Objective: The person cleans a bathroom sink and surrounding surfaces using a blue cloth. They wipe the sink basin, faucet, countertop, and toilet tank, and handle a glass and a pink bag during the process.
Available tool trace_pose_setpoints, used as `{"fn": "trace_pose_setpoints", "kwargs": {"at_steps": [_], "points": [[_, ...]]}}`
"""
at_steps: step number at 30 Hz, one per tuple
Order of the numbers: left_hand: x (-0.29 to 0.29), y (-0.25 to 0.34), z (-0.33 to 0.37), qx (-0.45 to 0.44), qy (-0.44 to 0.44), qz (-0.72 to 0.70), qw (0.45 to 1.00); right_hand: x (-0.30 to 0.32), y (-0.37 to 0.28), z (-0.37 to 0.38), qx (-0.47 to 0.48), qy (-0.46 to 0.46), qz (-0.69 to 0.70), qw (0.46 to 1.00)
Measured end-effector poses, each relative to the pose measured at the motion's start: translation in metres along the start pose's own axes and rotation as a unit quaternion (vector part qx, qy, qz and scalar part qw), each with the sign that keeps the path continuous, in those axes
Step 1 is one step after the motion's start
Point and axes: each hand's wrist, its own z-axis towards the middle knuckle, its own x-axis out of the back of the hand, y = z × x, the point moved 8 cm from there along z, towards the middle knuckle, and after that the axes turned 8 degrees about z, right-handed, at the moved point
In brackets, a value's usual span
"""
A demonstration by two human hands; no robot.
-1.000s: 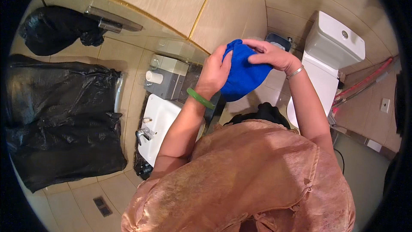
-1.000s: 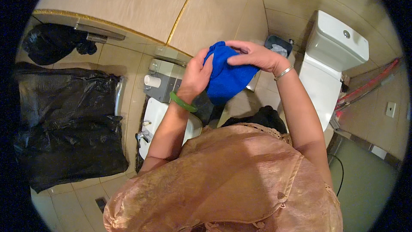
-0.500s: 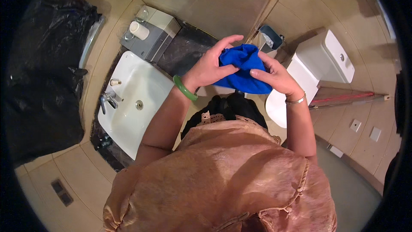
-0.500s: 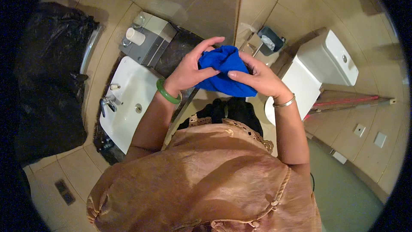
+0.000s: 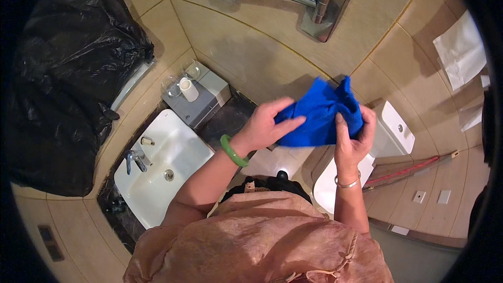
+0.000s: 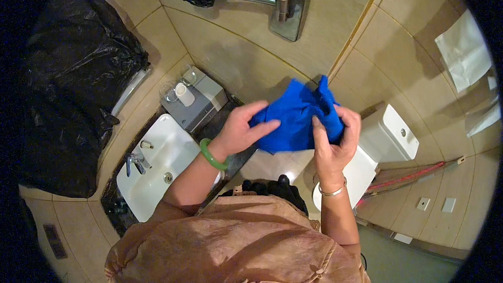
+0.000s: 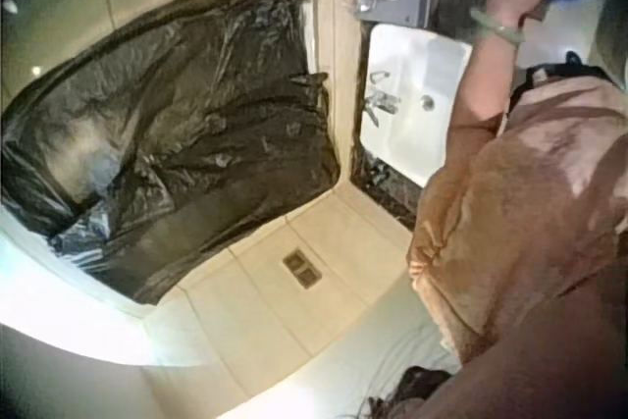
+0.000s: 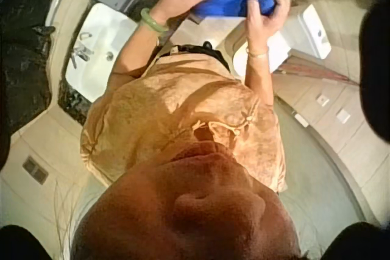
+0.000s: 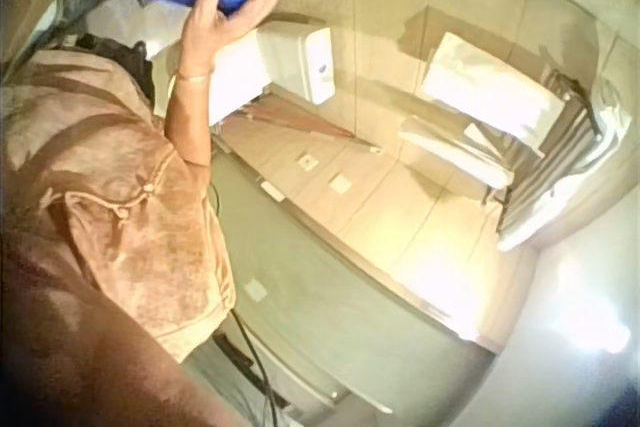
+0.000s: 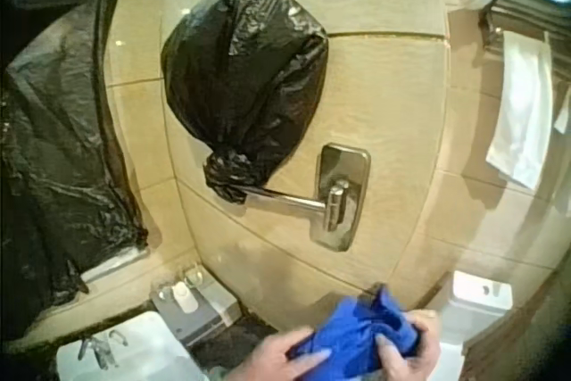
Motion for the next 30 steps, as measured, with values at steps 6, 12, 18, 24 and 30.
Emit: {"fn": "trace_pose_setpoints", "kwargs": {"at_steps": [6,12,18,24,30], "points": [[0.033,0.026,0.044,-0.173,0.357,0.251,0.883,-0.016,-0.029,0.038,0.169,0.045,-0.201,0.964],[0.021,0.008,0.049,-0.088,0.384,0.221,0.892,-0.029,-0.026,0.028,0.166,0.040,-0.132,0.976],[-0.035,0.004,0.042,-0.164,0.388,0.225,0.878,-0.054,-0.028,0.023,0.197,0.005,-0.230,0.953],[-0.110,-0.094,0.014,-0.030,0.210,0.217,0.953,-0.074,0.022,-0.029,0.106,-0.206,-0.311,0.922],[-0.012,-0.054,0.066,-0.102,0.309,0.375,0.868,-0.139,-0.016,0.018,0.088,-0.231,-0.248,0.937]]}}
